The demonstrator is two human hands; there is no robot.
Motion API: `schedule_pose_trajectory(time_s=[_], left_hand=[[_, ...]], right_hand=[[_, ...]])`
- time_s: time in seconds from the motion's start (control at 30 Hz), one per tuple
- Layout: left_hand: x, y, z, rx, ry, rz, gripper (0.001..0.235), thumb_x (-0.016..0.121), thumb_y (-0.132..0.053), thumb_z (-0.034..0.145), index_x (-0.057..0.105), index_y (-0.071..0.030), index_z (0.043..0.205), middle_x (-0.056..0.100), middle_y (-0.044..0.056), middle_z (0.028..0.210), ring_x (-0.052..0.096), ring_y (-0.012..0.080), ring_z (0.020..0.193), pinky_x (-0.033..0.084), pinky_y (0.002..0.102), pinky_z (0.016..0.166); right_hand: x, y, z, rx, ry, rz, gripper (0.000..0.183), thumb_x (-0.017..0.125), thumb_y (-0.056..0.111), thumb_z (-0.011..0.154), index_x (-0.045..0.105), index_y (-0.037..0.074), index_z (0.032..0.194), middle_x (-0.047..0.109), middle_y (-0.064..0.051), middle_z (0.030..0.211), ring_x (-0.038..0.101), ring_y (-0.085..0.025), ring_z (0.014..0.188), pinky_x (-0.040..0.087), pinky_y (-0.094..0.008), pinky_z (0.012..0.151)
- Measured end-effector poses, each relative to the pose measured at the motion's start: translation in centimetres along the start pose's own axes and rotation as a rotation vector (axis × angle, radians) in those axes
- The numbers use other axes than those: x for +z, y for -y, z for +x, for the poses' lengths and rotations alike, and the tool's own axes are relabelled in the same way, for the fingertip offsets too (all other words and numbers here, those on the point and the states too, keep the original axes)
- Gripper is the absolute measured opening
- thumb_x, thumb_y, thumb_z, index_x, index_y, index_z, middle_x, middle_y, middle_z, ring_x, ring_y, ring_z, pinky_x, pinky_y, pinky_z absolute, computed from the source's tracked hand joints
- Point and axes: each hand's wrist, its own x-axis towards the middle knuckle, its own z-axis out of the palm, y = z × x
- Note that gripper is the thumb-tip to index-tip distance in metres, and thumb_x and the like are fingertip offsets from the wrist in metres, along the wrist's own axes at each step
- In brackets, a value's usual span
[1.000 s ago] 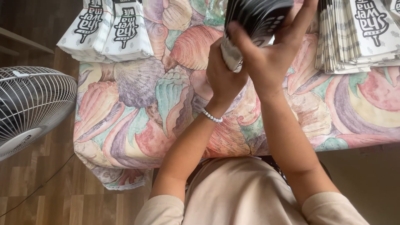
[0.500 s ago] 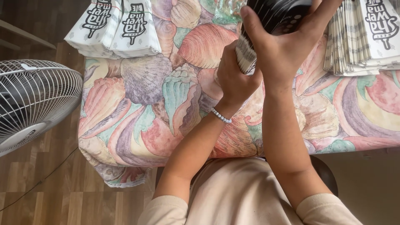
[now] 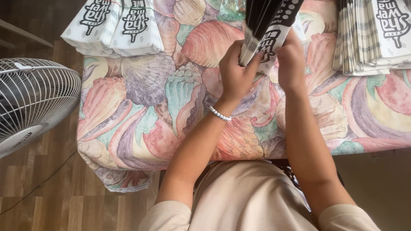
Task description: The person stacks and organizes paper food wrappers on a table by hand, aligning them into piles and securing them with rubber bands.
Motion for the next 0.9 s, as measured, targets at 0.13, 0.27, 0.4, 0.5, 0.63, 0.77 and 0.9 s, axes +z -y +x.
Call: schedule_pose_trajectory(time_s=[0.13,0.27,0.4,0.5,0.63,0.77,0.9], left_hand=[[-0.3,-0.4,0.2,0.017,0.009,-0.007,0.022,0.066,-0.028,0.093,0.054,-0.011,0.085,0.058,0.0,0.076,0.054,0.0151,0.067,0.043,0.03,0.061],[-0.2,-0.1,-0.6,0.023,0.006,0.008,0.04,0.065,-0.031,0.091,0.05,-0.01,0.122,0.06,0.007,0.112,0.064,0.0243,0.103,0.055,0.037,0.09],[0.1,0.6,-1.1,0.01,0.032,0.144,0.062,0.062,-0.044,0.092,0.043,-0.01,0.141,0.062,0.009,0.131,0.069,0.0276,0.118,0.062,0.039,0.094],[-0.5,0.9,-0.9,0.053,0.061,0.236,0.038,0.057,-0.04,0.099,0.049,-0.008,0.119,0.067,0.005,0.097,0.069,0.0243,0.075,0.052,0.036,0.057],[-1.4,-1.3,-1.2,-0.045,0.086,0.208,0.036,0.057,-0.042,0.098,0.052,-0.008,0.108,0.069,0.003,0.083,0.068,0.0136,0.058,0.054,0.025,0.045],[-3.1,-4.6,-3.9,-0.269,0.191,-0.093,0.057,0.065,-0.042,0.093,0.044,-0.003,0.129,0.069,0.011,0.102,0.071,0.019,0.079,0.062,0.026,0.063],[-7.7,-8.0,-5.7,-0.422,0.87,0.434,0.03,0.087,-0.042,0.074,0.074,-0.019,0.088,0.072,-0.007,0.076,0.067,0.0102,0.066,0.051,0.029,0.056]], right_hand=[[0.5,-3.7,-1.1,-0.123,-0.13,0.086,0.024,0.044,-0.001,0.082,0.057,0.008,0.1,0.051,-0.001,0.096,0.044,-0.015,0.09,0.038,-0.03,0.081],[1.5,-2.9,-1.5,-0.149,-0.125,-0.097,0.021,0.042,0.003,0.091,0.051,0.005,0.11,0.047,-0.005,0.101,0.04,-0.018,0.091,0.036,-0.032,0.083],[2.2,-2.3,-1.7,-0.171,-0.1,-0.05,0.029,0.034,0.006,0.097,0.052,0.003,0.12,0.047,-0.006,0.103,0.038,-0.016,0.091,0.036,-0.031,0.084],[1.7,-2.6,-1.6,-0.135,-0.119,-0.058,0.011,0.037,0.004,0.105,0.047,0.009,0.105,0.041,0.0,0.093,0.033,-0.013,0.083,0.032,-0.031,0.077],[-0.9,-2.0,0.0,-0.016,0.021,-0.079,0.02,0.04,0.002,0.107,0.053,0.003,0.122,0.054,-0.004,0.098,0.048,-0.013,0.086,0.043,-0.023,0.078],[-3.4,1.2,2.4,0.267,0.471,-0.32,0.015,0.042,0.006,0.106,0.054,0.004,0.117,0.06,-0.009,0.1,0.061,-0.02,0.087,0.055,-0.028,0.069],[-4.3,-0.7,4.2,0.428,0.92,-0.749,0.028,0.044,0.02,0.108,0.065,0.009,0.122,0.069,-0.008,0.103,0.064,-0.024,0.089,0.052,-0.04,0.082]])
